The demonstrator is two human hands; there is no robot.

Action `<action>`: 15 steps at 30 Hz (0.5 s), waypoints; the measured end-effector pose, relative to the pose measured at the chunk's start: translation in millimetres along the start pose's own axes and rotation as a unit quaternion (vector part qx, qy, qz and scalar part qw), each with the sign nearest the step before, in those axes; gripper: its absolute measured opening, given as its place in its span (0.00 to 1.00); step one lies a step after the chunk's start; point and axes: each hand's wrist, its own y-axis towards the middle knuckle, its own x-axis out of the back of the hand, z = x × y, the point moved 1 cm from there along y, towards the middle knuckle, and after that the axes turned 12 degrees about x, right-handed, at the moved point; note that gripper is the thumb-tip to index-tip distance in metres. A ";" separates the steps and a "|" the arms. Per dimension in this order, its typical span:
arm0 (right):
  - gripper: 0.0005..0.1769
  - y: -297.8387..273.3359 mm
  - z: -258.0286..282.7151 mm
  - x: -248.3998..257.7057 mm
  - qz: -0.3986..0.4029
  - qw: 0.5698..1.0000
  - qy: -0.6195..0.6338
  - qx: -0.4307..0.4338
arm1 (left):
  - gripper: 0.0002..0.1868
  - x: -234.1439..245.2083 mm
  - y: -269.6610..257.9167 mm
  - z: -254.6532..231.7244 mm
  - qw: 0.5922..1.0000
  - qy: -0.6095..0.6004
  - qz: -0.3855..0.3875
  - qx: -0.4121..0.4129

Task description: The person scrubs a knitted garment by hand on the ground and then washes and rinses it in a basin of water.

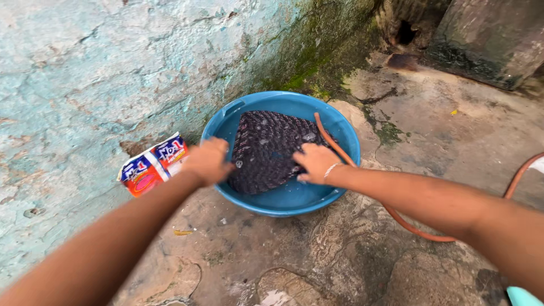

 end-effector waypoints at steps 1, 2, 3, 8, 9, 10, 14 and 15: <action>0.27 4.3 -1.4 -8.4 0.017 0.994 -0.094 0.061 | 0.37 -14.4 4.0 -22.2 0.998 0.018 0.060 0.009; 0.23 3.5 -8.0 -20.9 0.034 0.975 -0.186 0.119 | 0.46 -29.1 7.9 -40.8 0.995 0.047 0.085 -0.002; 0.23 8.0 -16.8 -37.1 0.034 0.975 -0.183 0.119 | 0.56 -44.2 13.2 -58.6 0.991 0.076 0.110 -0.012; 0.22 39.4 -67.4 -122.9 0.183 0.978 -0.091 0.048 | 0.53 -104.8 29.1 -107.7 0.952 0.121 0.282 0.008; 0.22 43.7 -72.3 -134.2 0.183 0.978 -0.089 0.050 | 0.51 -111.8 33.8 -116.1 0.946 0.125 0.298 0.004; 0.24 48.1 -74.0 -143.5 0.207 0.973 -0.094 0.042 | 0.50 -116.7 40.9 -123.7 0.942 0.128 0.310 0.001; 0.23 51.5 -72.3 -149.8 0.295 0.951 -0.091 0.017 | 0.43 -127.9 71.4 -145.0 0.933 0.127 0.335 -0.022; 0.23 45.9 -67.3 -149.2 0.292 0.952 -0.088 0.014 | 0.41 -127.9 79.7 -147.5 0.932 0.128 0.339 -0.026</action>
